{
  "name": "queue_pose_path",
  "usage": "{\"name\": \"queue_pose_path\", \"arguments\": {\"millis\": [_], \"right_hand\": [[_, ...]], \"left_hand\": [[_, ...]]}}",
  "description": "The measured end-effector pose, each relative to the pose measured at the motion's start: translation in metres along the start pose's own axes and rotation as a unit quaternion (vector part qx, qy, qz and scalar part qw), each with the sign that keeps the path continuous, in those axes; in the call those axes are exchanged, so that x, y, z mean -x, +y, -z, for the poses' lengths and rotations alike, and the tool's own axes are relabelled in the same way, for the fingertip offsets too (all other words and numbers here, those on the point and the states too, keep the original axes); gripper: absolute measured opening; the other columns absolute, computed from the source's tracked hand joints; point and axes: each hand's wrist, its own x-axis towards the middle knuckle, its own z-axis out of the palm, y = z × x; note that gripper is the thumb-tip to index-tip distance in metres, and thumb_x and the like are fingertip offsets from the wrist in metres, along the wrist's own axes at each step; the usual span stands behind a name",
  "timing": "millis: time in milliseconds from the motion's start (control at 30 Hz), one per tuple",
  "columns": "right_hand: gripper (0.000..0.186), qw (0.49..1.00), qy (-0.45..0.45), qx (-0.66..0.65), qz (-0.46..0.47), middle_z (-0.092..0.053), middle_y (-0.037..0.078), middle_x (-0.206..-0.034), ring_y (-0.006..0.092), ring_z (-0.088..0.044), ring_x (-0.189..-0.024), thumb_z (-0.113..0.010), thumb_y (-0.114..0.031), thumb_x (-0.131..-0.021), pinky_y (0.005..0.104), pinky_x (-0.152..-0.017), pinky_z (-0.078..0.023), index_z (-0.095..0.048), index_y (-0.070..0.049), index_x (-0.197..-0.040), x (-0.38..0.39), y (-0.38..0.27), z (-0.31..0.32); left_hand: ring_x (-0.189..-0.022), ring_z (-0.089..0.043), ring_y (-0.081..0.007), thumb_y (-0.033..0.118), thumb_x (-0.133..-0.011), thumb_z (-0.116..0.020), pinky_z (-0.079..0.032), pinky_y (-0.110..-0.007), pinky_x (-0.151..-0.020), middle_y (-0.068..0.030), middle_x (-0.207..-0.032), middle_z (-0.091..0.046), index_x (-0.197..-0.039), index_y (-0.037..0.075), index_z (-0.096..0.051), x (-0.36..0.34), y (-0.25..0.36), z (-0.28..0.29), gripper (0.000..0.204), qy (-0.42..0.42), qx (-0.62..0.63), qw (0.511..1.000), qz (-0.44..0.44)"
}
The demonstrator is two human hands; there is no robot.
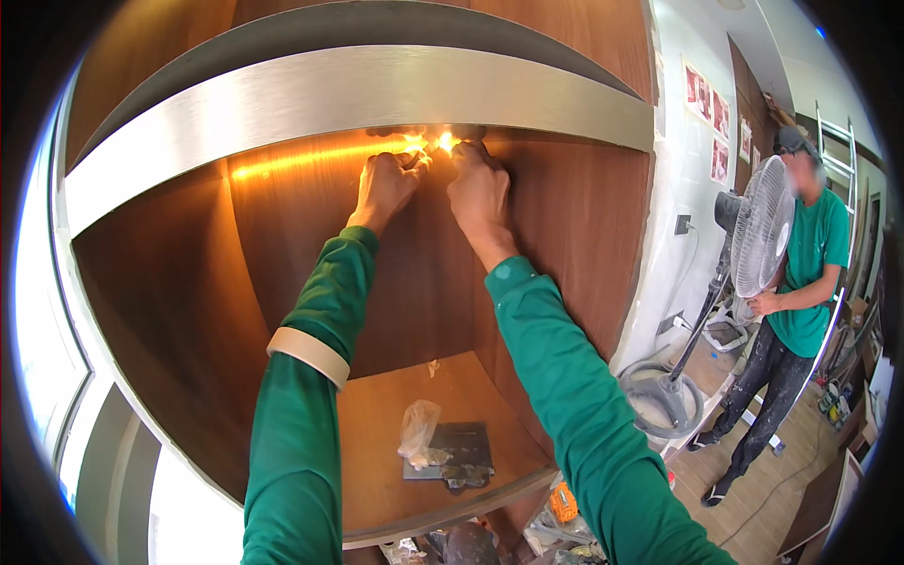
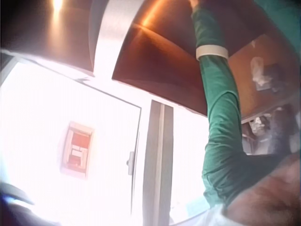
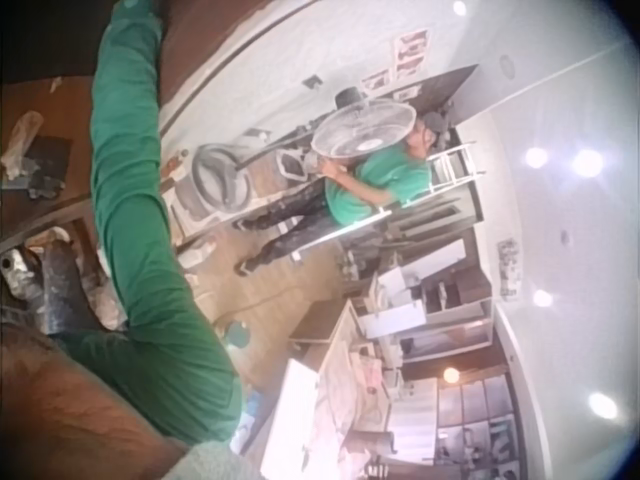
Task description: The person installs an LED strip into a wooden cabinet. They use a screwdriver to secure the strip and a power drill to fasten it in place. The person also wipes the strip with a cloth.
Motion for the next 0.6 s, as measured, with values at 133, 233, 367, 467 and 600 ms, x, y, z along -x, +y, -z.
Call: {"name": "queue_pose_path", "arguments": {"millis": [133,233,367,467,600], "right_hand": [[0.020,0.999,-0.009,-0.020,-0.047,-0.068,0.025,-0.090,0.0398,-0.067,-0.087,-0.059,-0.007,-0.087,0.0440,-0.083,-0.053,-0.065,0.006,-0.101,-0.001,-0.007,0.004],[0.018,0.984,-0.027,-0.057,-0.168,-0.068,0.025,-0.088,0.0396,-0.067,-0.087,-0.059,-0.007,-0.086,0.0442,-0.080,-0.054,-0.063,0.007,-0.096,-0.005,-0.021,0.007],[0.018,0.949,-0.100,-0.147,-0.259,-0.067,0.026,-0.086,0.0401,-0.066,-0.086,-0.061,-0.006,-0.084,0.0448,-0.076,-0.054,-0.063,0.007,-0.096,-0.014,-0.017,0.015],[0.018,0.975,-0.110,-0.068,-0.181,-0.066,0.024,-0.086,0.0403,-0.066,-0.085,-0.059,-0.001,-0.082,0.0445,-0.073,-0.054,-0.064,0.003,-0.100,-0.012,-0.023,0.015],[0.024,0.991,-0.088,-0.029,-0.097,-0.066,0.022,-0.091,0.0417,-0.064,-0.087,-0.055,0.001,-0.082,0.0453,-0.073,-0.053,-0.065,-0.002,-0.103,-0.005,-0.022,0.015]], "left_hand": [[-0.090,-0.067,-0.0337,0.037,-0.085,-0.063,-0.053,-0.041,-0.081,-0.0163,-0.095,-0.070,-0.106,0.011,-0.072,-0.001,-0.004,0.003,0.035,0.007,-0.008,1.000,-0.007],[-0.090,-0.068,-0.0335,0.038,-0.085,-0.064,-0.053,-0.041,-0.082,-0.0159,-0.096,-0.070,-0.108,0.012,-0.072,-0.001,-0.011,0.001,0.036,0.017,-0.013,1.000,-0.001],[-0.092,-0.068,-0.0334,0.039,-0.084,-0.064,-0.053,-0.041,-0.083,-0.0159,-0.098,-0.070,-0.110,0.013,-0.072,-0.003,-0.008,-0.002,0.037,0.015,-0.023,1.000,-0.012],[-0.092,-0.068,-0.0334,0.039,-0.085,-0.064,-0.053,-0.041,-0.082,-0.0165,-0.098,-0.070,-0.110,0.013,-0.072,-0.003,-0.013,-0.001,0.037,0.016,-0.003,1.000,0.004],[-0.092,-0.067,-0.0335,0.038,-0.084,-0.065,-0.053,-0.041,-0.083,-0.0159,-0.098,-0.070,-0.109,0.014,-0.072,-0.003,-0.010,0.001,0.036,-0.006,-0.002,1.000,0.018]]}}
